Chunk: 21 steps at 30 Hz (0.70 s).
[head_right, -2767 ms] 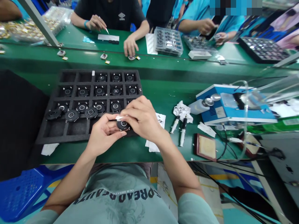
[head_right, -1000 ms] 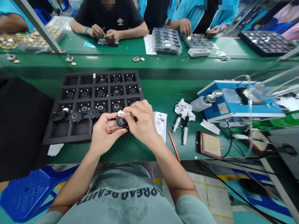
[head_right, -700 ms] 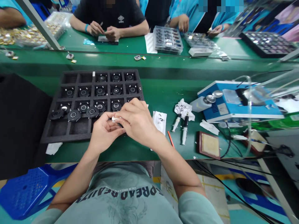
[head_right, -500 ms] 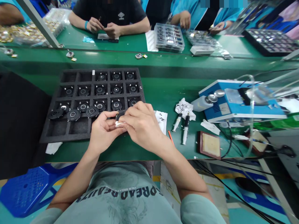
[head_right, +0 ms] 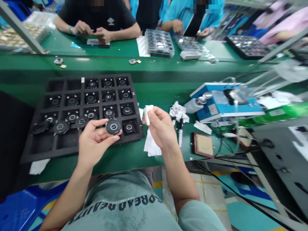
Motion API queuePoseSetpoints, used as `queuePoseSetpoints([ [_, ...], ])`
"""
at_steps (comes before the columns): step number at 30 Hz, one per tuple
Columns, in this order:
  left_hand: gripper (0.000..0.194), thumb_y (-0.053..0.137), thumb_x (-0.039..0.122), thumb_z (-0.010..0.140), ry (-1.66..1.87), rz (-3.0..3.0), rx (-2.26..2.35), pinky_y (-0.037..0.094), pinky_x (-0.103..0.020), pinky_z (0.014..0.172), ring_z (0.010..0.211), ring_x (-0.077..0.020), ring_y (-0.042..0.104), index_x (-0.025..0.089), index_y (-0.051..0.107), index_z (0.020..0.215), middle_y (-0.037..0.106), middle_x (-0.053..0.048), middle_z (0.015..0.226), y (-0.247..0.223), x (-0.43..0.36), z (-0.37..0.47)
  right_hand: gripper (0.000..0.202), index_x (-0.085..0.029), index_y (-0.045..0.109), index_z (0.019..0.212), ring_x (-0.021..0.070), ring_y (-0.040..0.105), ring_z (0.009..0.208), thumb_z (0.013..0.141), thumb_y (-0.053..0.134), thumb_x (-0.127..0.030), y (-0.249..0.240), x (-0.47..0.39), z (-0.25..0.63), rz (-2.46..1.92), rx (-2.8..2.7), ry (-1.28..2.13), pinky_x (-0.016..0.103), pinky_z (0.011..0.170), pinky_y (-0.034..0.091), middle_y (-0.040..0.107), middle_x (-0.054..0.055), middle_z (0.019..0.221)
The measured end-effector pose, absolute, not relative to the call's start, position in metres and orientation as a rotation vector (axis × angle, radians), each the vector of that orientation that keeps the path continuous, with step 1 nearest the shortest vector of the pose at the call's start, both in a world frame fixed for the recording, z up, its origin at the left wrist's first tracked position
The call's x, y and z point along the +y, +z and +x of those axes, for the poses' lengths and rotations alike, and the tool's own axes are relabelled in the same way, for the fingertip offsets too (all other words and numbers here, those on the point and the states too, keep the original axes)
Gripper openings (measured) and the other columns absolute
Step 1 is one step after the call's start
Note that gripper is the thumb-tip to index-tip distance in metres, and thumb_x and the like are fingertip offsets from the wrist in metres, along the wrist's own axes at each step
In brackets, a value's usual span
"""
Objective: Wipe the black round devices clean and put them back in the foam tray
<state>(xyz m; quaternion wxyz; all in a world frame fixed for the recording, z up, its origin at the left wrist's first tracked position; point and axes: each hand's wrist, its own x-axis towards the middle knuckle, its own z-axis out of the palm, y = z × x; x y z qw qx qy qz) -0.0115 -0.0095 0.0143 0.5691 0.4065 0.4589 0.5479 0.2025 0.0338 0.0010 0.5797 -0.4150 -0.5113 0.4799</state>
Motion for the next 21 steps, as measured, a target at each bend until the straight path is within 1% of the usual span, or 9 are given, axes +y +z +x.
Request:
queuePoseSetpoints([
  [3,0.059,0.096,0.020,0.064,1.313,0.986,1.090,0.069,-0.031,0.076,0.082,-0.0255,0.083,0.019,0.057,0.108,0.084,-0.006,0.087,0.015,-0.008,-0.012,0.046,-0.027,0.045,0.081,0.0149,0.044,0.063,0.093,0.059,-0.069,-0.005,0.040,0.209,-0.910,-1.152,1.300,0.031,0.059,0.047,0.044,-0.004,0.072],
  [6,0.059,0.097,0.020,0.063,1.323,1.008,1.103,0.069,-0.031,0.075,0.081,-0.0257,0.083,0.019,0.058,0.108,0.084,-0.006,0.088,0.016,-0.006,-0.012,0.045,-0.027,0.047,0.084,0.0150,0.044,0.063,0.094,0.055,-0.070,-0.009,0.046,0.228,-0.984,-1.158,1.255,0.030,0.056,0.045,0.045,-0.003,0.074],
  [8,0.058,0.097,0.020,0.064,1.323,1.014,1.111,0.069,-0.029,0.076,0.081,-0.0247,0.083,0.019,0.059,0.108,0.084,-0.006,0.088,0.017,-0.005,-0.012,0.045,-0.026,0.052,0.085,0.0142,0.046,0.063,0.088,0.063,-0.070,-0.011,0.053,0.257,-1.111,-1.108,1.060,0.028,0.055,0.043,0.048,-0.003,0.074],
  [10,0.057,0.096,0.019,0.066,1.331,1.024,1.099,0.069,-0.027,0.076,0.080,-0.0230,0.083,0.019,0.060,0.109,0.084,-0.006,0.089,0.017,-0.004,-0.013,0.045,-0.024,0.058,0.084,0.0132,0.048,0.063,0.082,0.071,-0.067,-0.010,0.064,0.299,-1.302,-1.023,0.673,0.027,0.057,0.041,0.052,-0.003,0.073],
  [12,0.056,0.096,0.018,0.067,1.337,1.033,1.075,0.068,-0.025,0.076,0.079,-0.0213,0.083,0.019,0.061,0.111,0.084,-0.006,0.089,0.016,-0.003,-0.013,0.042,-0.020,0.065,0.087,0.0143,0.053,0.069,0.088,0.065,-0.062,-0.008,0.079,0.346,-1.562,-0.973,0.205,0.029,0.065,0.045,0.061,0.001,0.078],
  [13,0.056,0.096,0.018,0.067,1.339,1.037,1.062,0.068,-0.024,0.076,0.079,-0.0206,0.083,0.019,0.061,0.111,0.084,-0.006,0.089,0.016,-0.003,-0.013,0.040,-0.017,0.068,0.091,0.0155,0.056,0.072,0.092,0.060,-0.056,-0.006,0.086,0.368,-1.732,-0.980,0.041,0.031,0.069,0.046,0.064,0.003,0.080],
  [14,0.055,0.096,0.018,0.068,1.340,1.039,1.050,0.068,-0.024,0.077,0.079,-0.0199,0.083,0.019,0.061,0.111,0.084,-0.006,0.089,0.016,-0.002,-0.013,0.037,-0.016,0.070,0.091,0.0169,0.057,0.074,0.093,0.058,-0.051,-0.005,0.094,0.387,-1.897,-1.002,-0.058,0.033,0.073,0.047,0.066,0.004,0.080],
  [18,0.058,0.096,0.018,0.068,1.344,1.035,1.039,0.067,-0.024,0.078,0.081,-0.0194,0.083,0.018,0.061,0.114,0.084,-0.006,0.092,0.014,0.000,-0.014,0.022,-0.015,0.073,0.084,0.0217,0.060,0.078,0.082,0.070,-0.036,-0.009,0.117,0.421,-2.086,-1.031,-0.111,0.039,0.081,0.048,0.069,0.009,0.080],
  [21,0.059,0.095,0.018,0.068,1.332,1.017,1.045,0.067,-0.025,0.078,0.083,-0.0205,0.083,0.018,0.060,0.115,0.084,-0.007,0.094,0.013,0.000,-0.015,0.021,-0.018,0.071,0.075,0.0232,0.062,0.078,0.081,0.073,-0.038,-0.017,0.123,0.418,-2.131,-1.069,-0.079,0.042,0.081,0.049,0.068,0.009,0.075],
])
